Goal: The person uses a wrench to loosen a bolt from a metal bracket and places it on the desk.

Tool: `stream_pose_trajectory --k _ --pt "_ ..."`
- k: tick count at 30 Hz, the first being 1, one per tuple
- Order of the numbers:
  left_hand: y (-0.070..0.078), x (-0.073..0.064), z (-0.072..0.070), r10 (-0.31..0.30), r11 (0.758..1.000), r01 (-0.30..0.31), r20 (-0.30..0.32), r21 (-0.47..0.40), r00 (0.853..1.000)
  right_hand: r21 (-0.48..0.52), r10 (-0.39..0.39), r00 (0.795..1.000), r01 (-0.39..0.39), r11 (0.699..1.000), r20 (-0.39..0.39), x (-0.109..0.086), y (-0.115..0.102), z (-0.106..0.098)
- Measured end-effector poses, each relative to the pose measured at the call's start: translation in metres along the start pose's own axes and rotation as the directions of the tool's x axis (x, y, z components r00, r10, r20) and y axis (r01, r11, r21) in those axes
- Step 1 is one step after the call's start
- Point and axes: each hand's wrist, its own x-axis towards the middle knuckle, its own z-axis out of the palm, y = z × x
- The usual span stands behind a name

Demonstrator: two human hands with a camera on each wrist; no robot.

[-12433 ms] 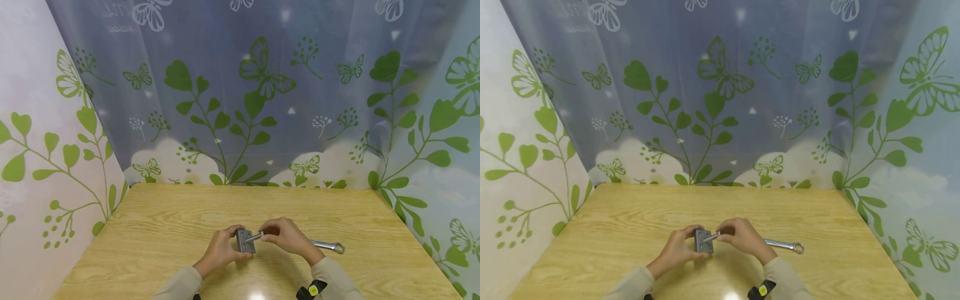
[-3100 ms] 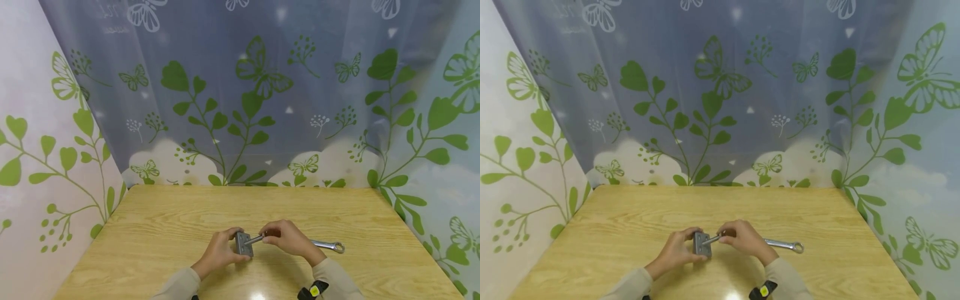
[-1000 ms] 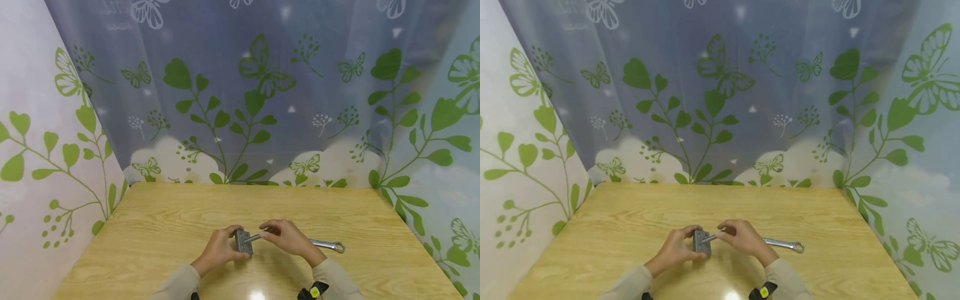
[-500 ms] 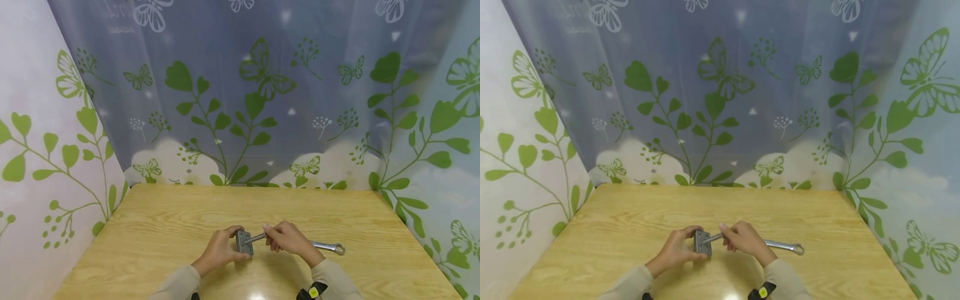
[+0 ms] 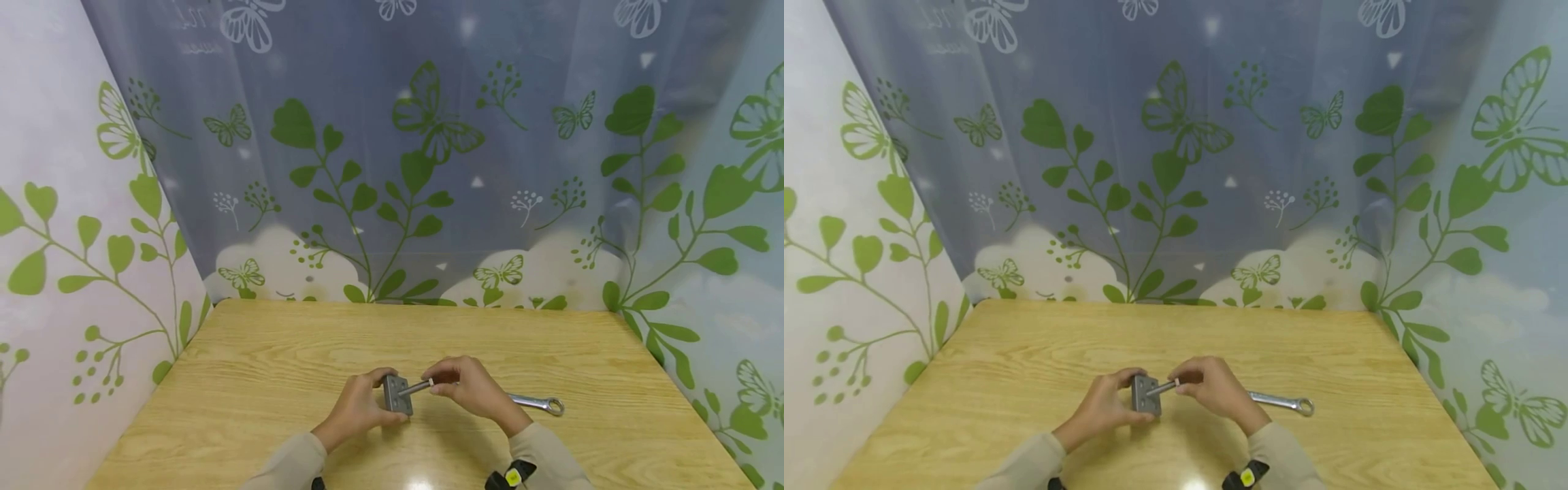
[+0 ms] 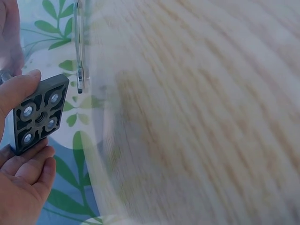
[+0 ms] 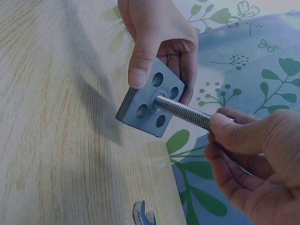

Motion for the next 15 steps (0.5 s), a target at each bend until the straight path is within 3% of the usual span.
stream_pose_trajectory --k 6,15 --pt "0.0005 0.0020 -0.0008 0.000 1.000 0.000 -0.005 -0.008 1.000 -0.014 -0.033 0.999 0.033 0.999 -0.023 -0.0001 0.0000 0.0001" --pt "0.0006 0.0000 0.0001 0.011 1.000 -0.011 -0.006 0.000 1.000 0.023 -0.008 1.000 0.008 1.000 0.010 -0.0003 0.0007 0.0001"
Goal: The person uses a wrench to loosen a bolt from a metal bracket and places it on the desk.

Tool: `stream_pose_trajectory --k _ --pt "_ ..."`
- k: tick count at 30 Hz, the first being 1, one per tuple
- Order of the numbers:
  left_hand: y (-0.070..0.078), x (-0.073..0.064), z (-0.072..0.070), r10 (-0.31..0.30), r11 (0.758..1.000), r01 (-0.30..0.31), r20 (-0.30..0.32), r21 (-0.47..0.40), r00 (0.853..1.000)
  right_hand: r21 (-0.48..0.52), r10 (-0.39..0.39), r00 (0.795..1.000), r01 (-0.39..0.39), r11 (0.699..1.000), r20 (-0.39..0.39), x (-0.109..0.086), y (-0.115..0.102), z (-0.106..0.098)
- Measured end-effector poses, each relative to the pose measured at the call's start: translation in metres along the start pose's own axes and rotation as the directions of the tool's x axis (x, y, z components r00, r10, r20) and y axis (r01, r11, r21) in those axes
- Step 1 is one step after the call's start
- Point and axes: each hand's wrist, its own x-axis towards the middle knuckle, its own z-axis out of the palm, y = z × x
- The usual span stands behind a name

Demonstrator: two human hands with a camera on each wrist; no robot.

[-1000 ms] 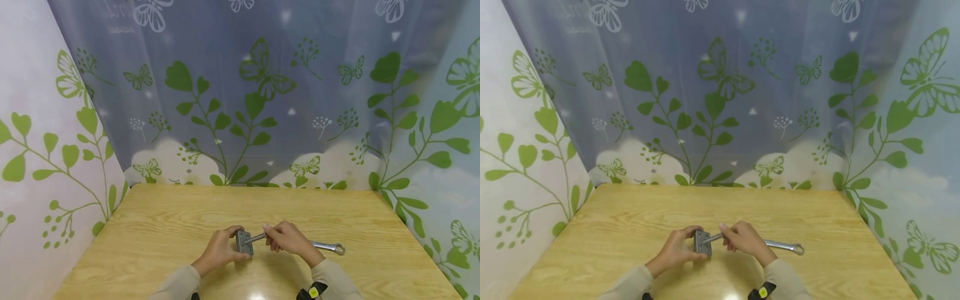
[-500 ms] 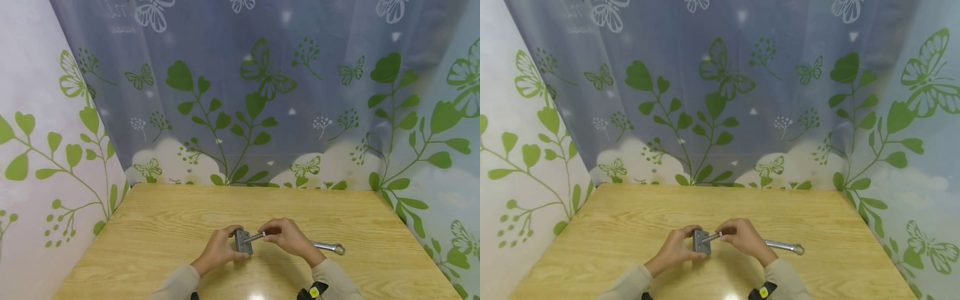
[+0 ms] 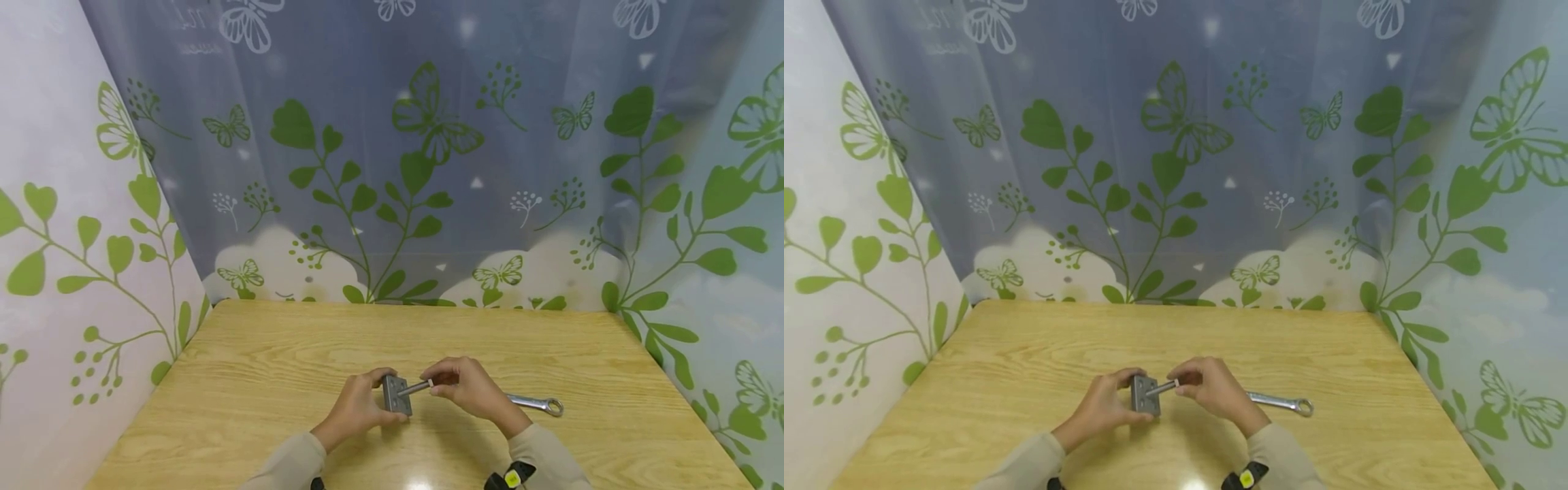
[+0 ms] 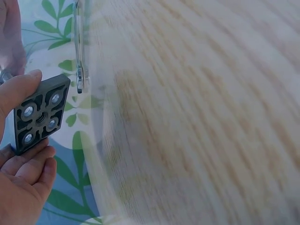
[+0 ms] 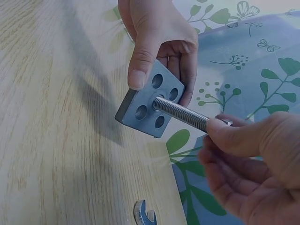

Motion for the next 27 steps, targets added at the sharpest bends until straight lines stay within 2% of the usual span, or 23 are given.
stream_pose_trajectory --k 6,10,15,19,25,27 --pt "-0.001 -0.001 0.001 0.004 1.000 -0.004 0.004 0.005 1.000 -0.011 0.067 0.997 -0.066 0.998 0.040 -0.002 0.002 0.001" --pt "-0.001 0.000 0.001 0.003 1.000 -0.003 0.005 0.007 1.000 0.025 0.117 0.992 -0.118 0.993 0.055 -0.002 0.003 0.003" --pt "0.000 0.001 0.002 -0.003 1.000 0.003 0.007 0.002 1.000 0.050 0.119 0.992 -0.121 0.991 0.043 0.000 0.003 0.004" --pt "0.002 0.003 0.003 0.003 1.000 -0.003 0.004 0.011 1.000 0.027 0.092 0.995 -0.093 0.995 0.038 0.000 0.001 0.001" --pt "0.007 0.006 0.004 0.022 1.000 -0.022 -0.011 0.002 1.000 -0.089 -0.041 0.999 0.043 0.995 0.029 0.000 -0.005 -0.010" --pt "0.007 0.008 0.004 0.023 1.000 -0.023 -0.014 -0.011 1.000 -0.101 -0.065 0.998 0.067 0.993 0.018 0.001 -0.006 -0.013"
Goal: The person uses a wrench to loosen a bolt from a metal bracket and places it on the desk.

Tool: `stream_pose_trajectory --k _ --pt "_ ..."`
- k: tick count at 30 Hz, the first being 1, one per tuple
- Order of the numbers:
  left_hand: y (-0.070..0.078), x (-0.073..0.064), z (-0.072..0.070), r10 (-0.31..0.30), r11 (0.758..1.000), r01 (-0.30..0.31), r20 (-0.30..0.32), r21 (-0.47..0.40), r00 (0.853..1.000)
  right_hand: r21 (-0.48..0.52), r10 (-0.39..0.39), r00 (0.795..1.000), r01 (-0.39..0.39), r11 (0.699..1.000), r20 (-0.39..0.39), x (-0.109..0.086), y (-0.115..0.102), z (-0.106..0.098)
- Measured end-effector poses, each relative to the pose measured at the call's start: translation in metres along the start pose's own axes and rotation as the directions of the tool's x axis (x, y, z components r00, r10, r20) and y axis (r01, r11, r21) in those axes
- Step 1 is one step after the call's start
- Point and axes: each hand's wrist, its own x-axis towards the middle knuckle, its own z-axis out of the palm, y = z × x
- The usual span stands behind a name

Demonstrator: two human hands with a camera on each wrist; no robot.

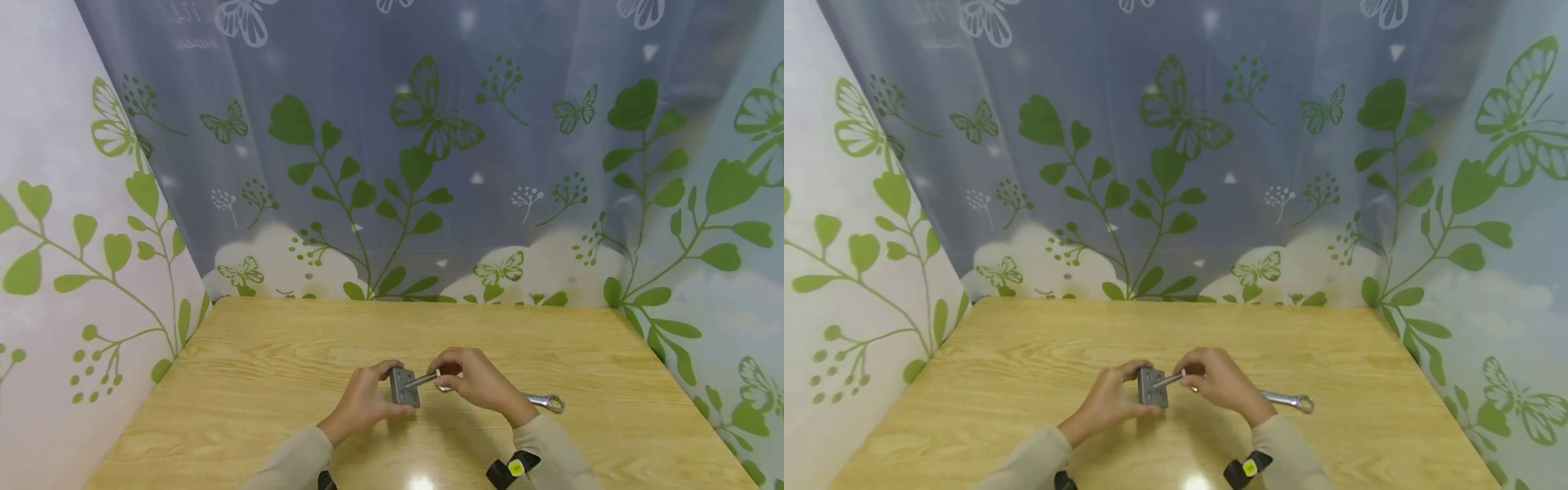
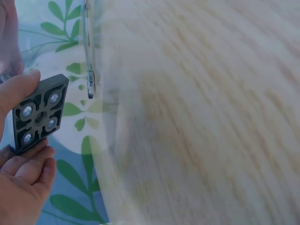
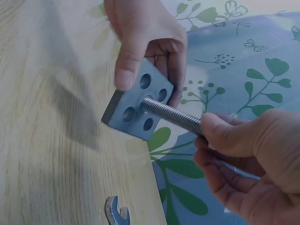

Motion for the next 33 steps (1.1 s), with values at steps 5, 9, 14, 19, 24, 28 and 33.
stream_pose_trajectory --k 5,9,14,19,24,28,33 --pt "0.0014 0.0017 -0.0015 -0.008 1.000 0.008 0.001 -0.021 1.000 0.018 -0.012 1.000 0.013 1.000 -0.021 -0.0006 -0.0001 -0.0008" --pt "0.0023 0.0005 -0.0018 -0.012 1.000 0.013 0.008 -0.018 1.000 0.046 -0.015 0.999 0.017 0.999 -0.030 -0.0020 0.0009 0.0001" --pt "0.0012 -0.0009 -0.0014 -0.010 1.000 0.010 0.008 -0.008 1.000 0.064 0.003 1.000 -0.002 0.998 -0.014 -0.0030 0.0048 0.0023" --pt "-0.0013 -0.0034 -0.0005 -0.013 1.000 0.013 0.005 0.003 1.000 0.141 0.090 0.994 -0.099 0.985 0.069 -0.0043 0.0085 0.0031" --pt "-0.0026 -0.0036 0.0002 -0.020 1.000 0.020 0.005 0.000 1.000 0.224 0.169 0.981 -0.186 0.957 0.095 -0.0041 0.0085 0.0049" --pt "-0.0024 -0.0025 0.0005 -0.017 1.000 0.017 0.009 0.000 1.000 0.226 0.201 0.977 -0.213 0.951 0.076 -0.0036 0.0057 0.0070" --pt "-0.0032 -0.0020 0.0008 -0.015 1.000 0.014 0.017 0.019 1.000 0.156 0.185 0.981 -0.192 0.969 0.063 -0.0027 0.0044 0.0070"
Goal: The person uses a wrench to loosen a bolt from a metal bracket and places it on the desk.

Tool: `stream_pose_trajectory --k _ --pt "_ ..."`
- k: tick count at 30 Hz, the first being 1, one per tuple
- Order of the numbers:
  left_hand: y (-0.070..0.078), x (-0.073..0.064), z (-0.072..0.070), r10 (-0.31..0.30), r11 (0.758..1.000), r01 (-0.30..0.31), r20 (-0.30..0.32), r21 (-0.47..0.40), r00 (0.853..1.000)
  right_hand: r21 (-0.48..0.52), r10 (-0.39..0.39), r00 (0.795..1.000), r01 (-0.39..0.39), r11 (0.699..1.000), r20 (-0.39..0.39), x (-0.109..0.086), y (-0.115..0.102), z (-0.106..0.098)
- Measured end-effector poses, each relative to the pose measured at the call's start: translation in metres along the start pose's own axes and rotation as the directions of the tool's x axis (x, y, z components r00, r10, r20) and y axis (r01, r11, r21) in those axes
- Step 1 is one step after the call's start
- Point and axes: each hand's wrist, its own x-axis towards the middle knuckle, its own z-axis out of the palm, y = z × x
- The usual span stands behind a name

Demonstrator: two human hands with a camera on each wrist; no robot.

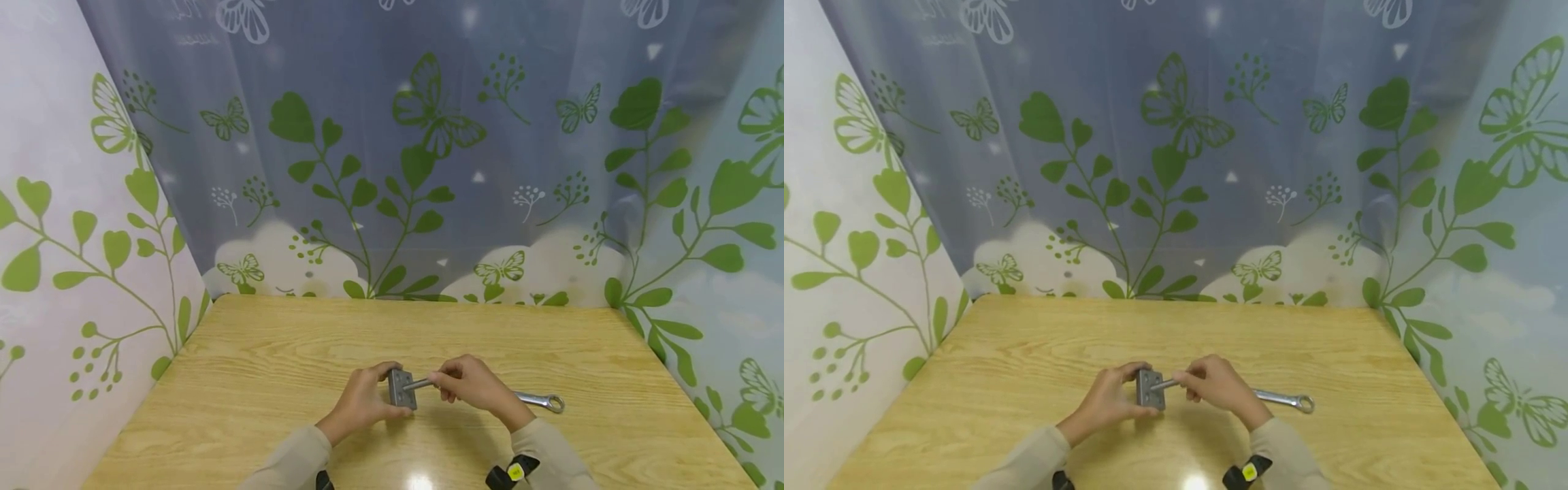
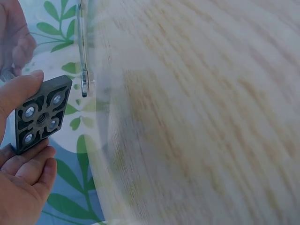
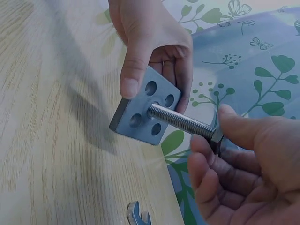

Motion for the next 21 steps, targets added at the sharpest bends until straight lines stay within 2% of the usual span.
stream_pose_trajectory --k 5,9,16,21 --pt "-0.0005 -0.0006 0.0000 0.006 1.000 -0.006 0.008 0.000 1.000 -0.102 -0.101 0.995 0.098 0.990 -0.024 -0.0007 0.0013 -0.0015" --pt "-0.0001 -0.0002 -0.0007 0.008 1.000 -0.008 0.009 -0.006 1.000 -0.123 -0.159 0.986 0.153 0.981 -0.041 -0.0003 0.0013 -0.0028" --pt "-0.0002 0.0009 -0.0024 -0.001 1.000 0.001 0.009 0.005 1.000 -0.137 -0.176 0.983 0.168 0.976 -0.052 0.0003 0.0014 -0.0030" --pt "-0.0006 -0.0007 -0.0018 -0.005 1.000 0.005 0.004 0.005 1.000 -0.100 -0.161 0.987 0.159 0.982 -0.013 0.0005 0.0029 -0.0017"
